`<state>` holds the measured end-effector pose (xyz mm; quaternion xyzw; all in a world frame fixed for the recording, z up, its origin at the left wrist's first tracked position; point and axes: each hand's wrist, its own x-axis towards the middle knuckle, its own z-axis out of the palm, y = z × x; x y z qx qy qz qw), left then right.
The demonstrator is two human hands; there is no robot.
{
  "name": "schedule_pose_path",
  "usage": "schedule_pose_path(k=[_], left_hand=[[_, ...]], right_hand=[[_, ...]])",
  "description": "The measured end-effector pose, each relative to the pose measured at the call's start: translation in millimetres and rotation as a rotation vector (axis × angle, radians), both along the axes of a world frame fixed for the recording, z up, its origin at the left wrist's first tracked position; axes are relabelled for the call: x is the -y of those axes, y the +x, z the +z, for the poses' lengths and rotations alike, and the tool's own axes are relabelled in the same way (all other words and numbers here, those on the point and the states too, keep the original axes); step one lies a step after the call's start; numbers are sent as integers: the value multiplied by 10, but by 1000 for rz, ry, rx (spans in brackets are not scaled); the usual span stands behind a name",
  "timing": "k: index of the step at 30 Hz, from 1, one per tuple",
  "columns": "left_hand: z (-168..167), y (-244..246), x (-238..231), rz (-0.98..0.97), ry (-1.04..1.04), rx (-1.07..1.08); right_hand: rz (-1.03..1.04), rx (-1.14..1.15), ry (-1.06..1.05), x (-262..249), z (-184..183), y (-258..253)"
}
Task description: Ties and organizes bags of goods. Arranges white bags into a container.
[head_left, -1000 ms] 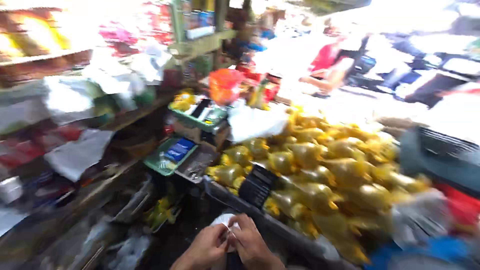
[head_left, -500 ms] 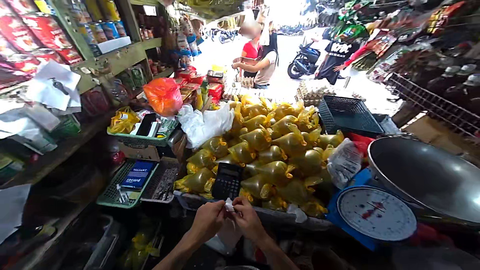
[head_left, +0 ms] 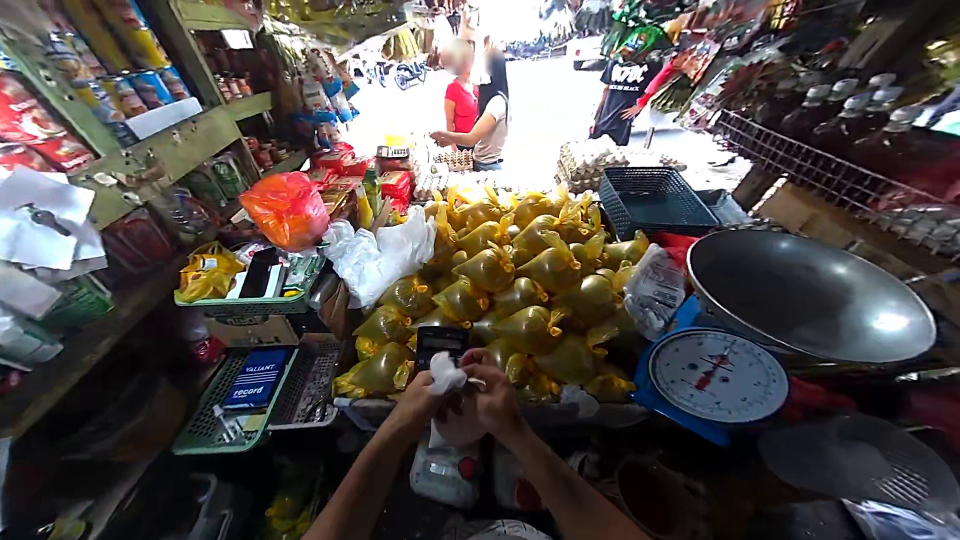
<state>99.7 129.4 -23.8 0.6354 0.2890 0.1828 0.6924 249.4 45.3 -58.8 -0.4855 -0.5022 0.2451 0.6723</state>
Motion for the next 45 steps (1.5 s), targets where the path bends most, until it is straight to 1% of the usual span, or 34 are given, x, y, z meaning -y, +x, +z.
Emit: schedule_pose_path(k=[1, 2, 3, 4, 6, 8, 9, 10, 12, 14, 16, 18, 19, 20, 22, 24, 25, 26, 27, 28, 29, 31, 33, 34, 35, 36, 37, 39, 40, 41, 43, 44, 45], left_hand=[[-13, 70, 5, -16, 21, -10], [-54, 145, 10, -24, 79, -23], [-120, 220, 18, -8, 114, -26], [-191, 293, 29, 21, 99, -13], [-322, 410, 35, 97, -55, 39], [-418, 499, 11, 126, -185, 52], [-458, 541, -1, 118, -216, 40], [-497, 572, -19, 105, -225, 8], [-573, 631, -100, 91, -180, -117], [-670, 689, -225, 58, -53, -290], [-718, 716, -336, -52, 97, -464], [-715, 715, -406, -216, 299, -553], [-708, 694, -402, -267, 416, -578], [-688, 675, -360, -276, 552, -621], [-650, 667, -176, -185, 880, -718], [-804, 657, -55, -19, 1160, -655], [-871, 642, -21, 22, 1222, -609], [-921, 629, -1, 38, 1240, -570], [-949, 622, 8, 37, 1208, -534], [-958, 619, 15, 23, 1109, -488], [-955, 619, 21, 9, 946, -434], [-906, 607, 34, 26, 519, -312], [-898, 572, 91, 132, 136, -181], [-899, 573, 124, 203, 11, -153], [-903, 588, 151, 265, -35, -154], [-918, 614, 177, 308, 7, -180], [-948, 646, 209, 344, 121, -229], [-925, 682, 267, 375, 420, -372], [-894, 692, 303, 403, 512, -422], [-889, 703, 331, 449, 514, -409], [-944, 706, 363, 529, 316, -214], [-1020, 675, 390, 539, 226, -132], [-1120, 612, 427, 531, 190, -98]], right_hand=[[-47, -147, -4, -64, -38, 49], [-90, -254, -50, -99, -55, 103], [-123, -289, -105, -105, -80, 159], [-140, -245, -159, -86, -130, 223], [-111, 41, -286, 22, -265, 390], [-80, 288, -350, 123, -390, 528], [-96, 335, -348, 141, -454, 557], [-131, 332, -334, 139, -528, 555], [-228, 269, -274, 89, -689, 501], [-256, 263, -207, 27, -808, 466], [-218, 286, -226, -29, -894, 487], [-164, 263, -374, -51, -864, 550], [-132, 237, -474, -50, -822, 587], [-98, 219, -565, -62, -782, 629], [-45, 221, -653, -118, -710, 693], [5, 235, -705, -162, -657, 726], [36, 243, -725, -169, -644, 746], [67, 252, -735, -176, -641, 771], [91, 265, -724, -181, -646, 798], [110, 280, -693, -182, -659, 822], [128, 299, -651, -173, -679, 839], [126, 339, -573, -130, -707, 819], [31, 435, -515, -12, -754, 715], [-22, 497, -493, 57, -760, 652], [-64, 544, -469, 120, -743, 584], [-92, 579, -452, 181, -730, 521], [-115, 603, -428, 231, -741, 475], [-156, 657, -358, 267, -822, 428], [-169, 675, -328, 265, -854, 410], [-163, 668, -313, 254, -858, 390], [-138, 629, -307, 218, -872, 375], [-129, 619, -310, 203, -895, 384], [-122, 621, -318, 193, -930, 401]])
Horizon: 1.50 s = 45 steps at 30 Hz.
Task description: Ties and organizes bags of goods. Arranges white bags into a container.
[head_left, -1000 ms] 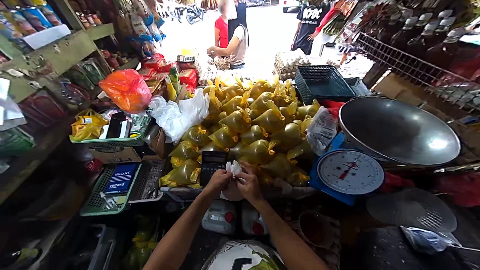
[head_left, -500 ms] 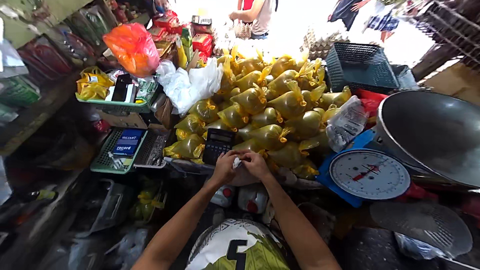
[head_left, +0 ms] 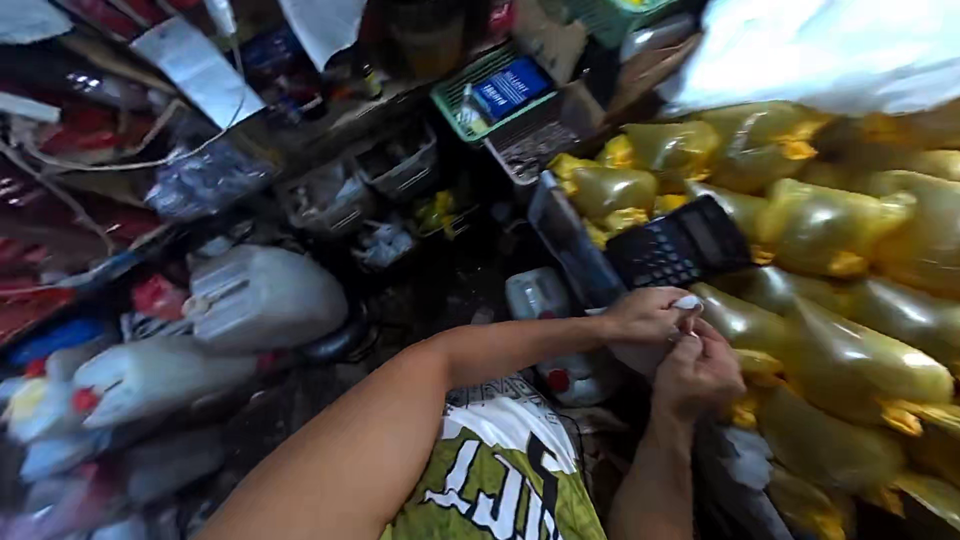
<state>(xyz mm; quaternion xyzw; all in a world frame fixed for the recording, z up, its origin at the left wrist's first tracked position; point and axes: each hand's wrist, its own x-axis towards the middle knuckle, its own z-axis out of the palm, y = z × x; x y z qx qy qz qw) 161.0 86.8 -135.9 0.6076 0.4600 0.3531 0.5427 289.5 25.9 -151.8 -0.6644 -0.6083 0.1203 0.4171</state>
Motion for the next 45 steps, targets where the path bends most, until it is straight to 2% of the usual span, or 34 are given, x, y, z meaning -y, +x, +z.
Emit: schedule_pose_path(k=[3, 7, 9, 11, 13, 15, 18, 20, 25, 29, 32, 35, 42, 45], left_hand=[[-189, -306, 207, -73, 74, -76], [-116, -758, 641, 4, 209, -21], [-108, -1074, 814, 53, 198, 29], [-88, -1445, 842, 93, 173, 20], [-145, -1873, 798, 148, 131, -75], [-308, -2371, 835, 239, 13, -141], [-658, -3202, 1031, 343, -261, -286], [-1046, -3780, 1159, 429, -388, -309], [-2163, -5121, 1196, 850, -765, 1], [-2880, -5834, 1145, 1164, -918, 117], [-3359, -6316, 1036, 1398, -975, 186], [-3740, -6755, 996, 1542, -992, 197], [-4225, -7534, 977, 1698, -903, 246], [-4436, -7712, 993, 1645, -842, 114]], right_hand=[[10, 42, -62, 85, -53, 25], [165, 86, -149, 342, 80, -287], [271, 35, -167, 442, 91, -547], [374, -130, -224, 509, 3, -857], [439, -226, -342, 487, -156, -1178], [477, -190, -525, 420, -328, -1477], [535, -55, -846, 299, -539, -1944], [585, -11, -1006, 250, -683, -2268], [623, 21, -1188, 252, -1048, -2900], [552, 56, -1319, 348, -1196, -3124], [501, 96, -1392, 417, -1293, -3144], [453, 126, -1448, 442, -1352, -3133], [480, 186, -1489, 412, -1525, -3233], [544, 237, -1503, 400, -1623, -3284]])
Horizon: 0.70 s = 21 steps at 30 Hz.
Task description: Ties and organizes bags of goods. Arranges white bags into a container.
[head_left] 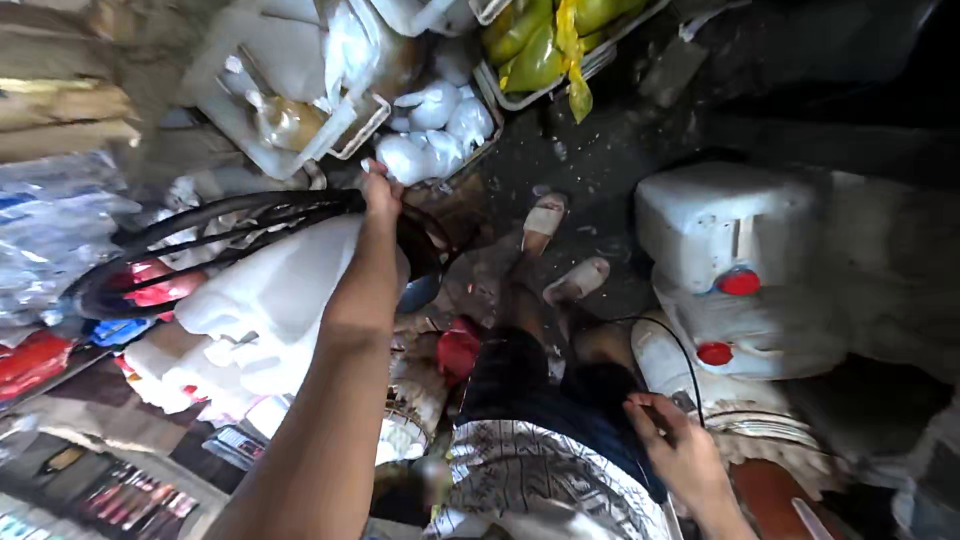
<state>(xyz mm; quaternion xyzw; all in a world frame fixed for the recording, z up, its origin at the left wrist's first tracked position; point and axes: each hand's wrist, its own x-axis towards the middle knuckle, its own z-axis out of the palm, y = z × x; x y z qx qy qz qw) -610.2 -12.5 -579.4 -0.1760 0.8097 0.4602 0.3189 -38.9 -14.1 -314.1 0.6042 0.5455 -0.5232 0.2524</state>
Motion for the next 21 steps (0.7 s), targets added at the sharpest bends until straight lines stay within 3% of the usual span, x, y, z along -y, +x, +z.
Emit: schedule_pose_path(k=[4, 8, 11, 14, 18, 21], left_hand=[[-244, -169, 147, -331, -109, -118], [-192, 13, 330, -542, -240, -74], [-182, 80, 333, -771, -390, -22], [-461, -10, 244, -981, -475, -147], [-1145, -235, -235, -1150, -465, -441], [-1815, -301, -433, -1124, -337, -640]], right_hand=[[90, -27, -28, -94, -147, -91], [166, -116, -75, -247, -519, -245], [298, -196, -79, -458, -1122, -555], [440, -281, -14, -784, -1862, -1060], [489, -343, 121, -1267, -3005, -1787], [555, -420, 169, -1488, -3698, -2279]])
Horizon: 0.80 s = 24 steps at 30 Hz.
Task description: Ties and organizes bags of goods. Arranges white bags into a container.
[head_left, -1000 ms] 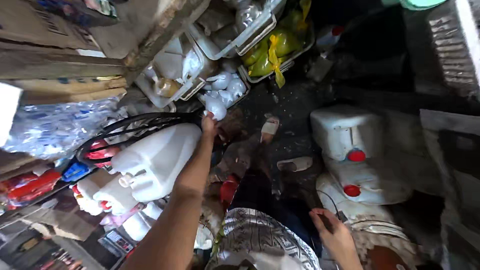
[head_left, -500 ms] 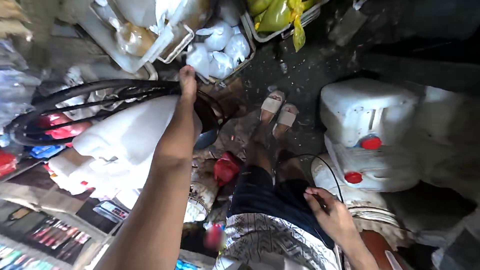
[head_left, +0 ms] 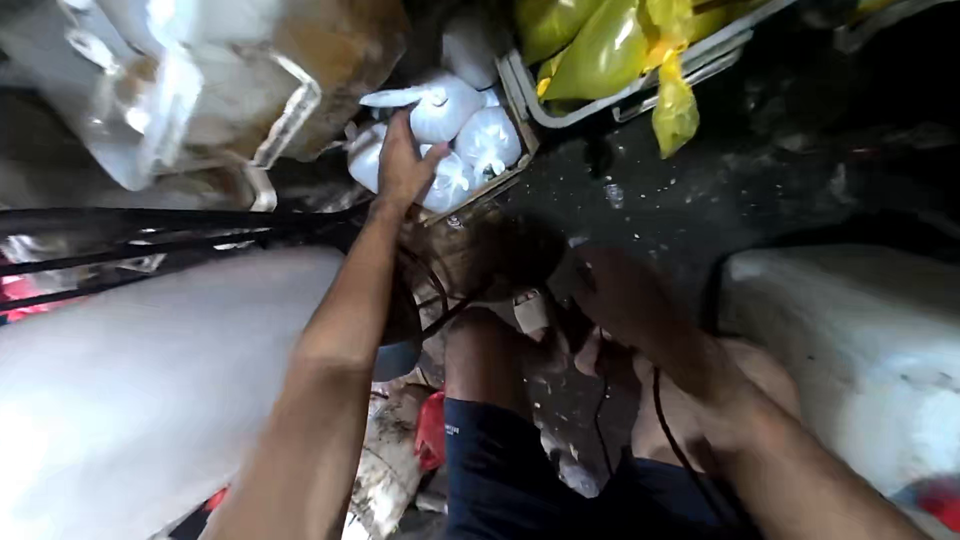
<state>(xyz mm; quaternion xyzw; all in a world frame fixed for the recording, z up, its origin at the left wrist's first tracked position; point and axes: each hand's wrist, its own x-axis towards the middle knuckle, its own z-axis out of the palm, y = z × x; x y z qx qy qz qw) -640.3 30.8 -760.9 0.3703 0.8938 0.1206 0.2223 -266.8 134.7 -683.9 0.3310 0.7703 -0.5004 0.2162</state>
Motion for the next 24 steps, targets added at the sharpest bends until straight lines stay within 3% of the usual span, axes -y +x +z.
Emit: schedule_pose_path(k=[3, 6, 10, 14, 20, 24], left_hand=[[-489, 93, -168, 113, 141, -94], [-639, 103, -297, 306, 164, -53], [-447, -169, -381, 363, 93, 142], [-149, -187, -607, 236, -243, 139], [-192, -357, -626, 48, -361, 105], [-231, -277, -559, 174, -247, 49]], right_hand=[[122, -128, 121, -190, -531, -529], [68, -271, 281, -328, -854, -1067], [148, -472, 578, -282, -1201, -1584], [202, -601, 753, -136, -1742, -1682], [146, -594, 726, -135, -1749, -1724], [137, -627, 684, -156, -1745, -1711]])
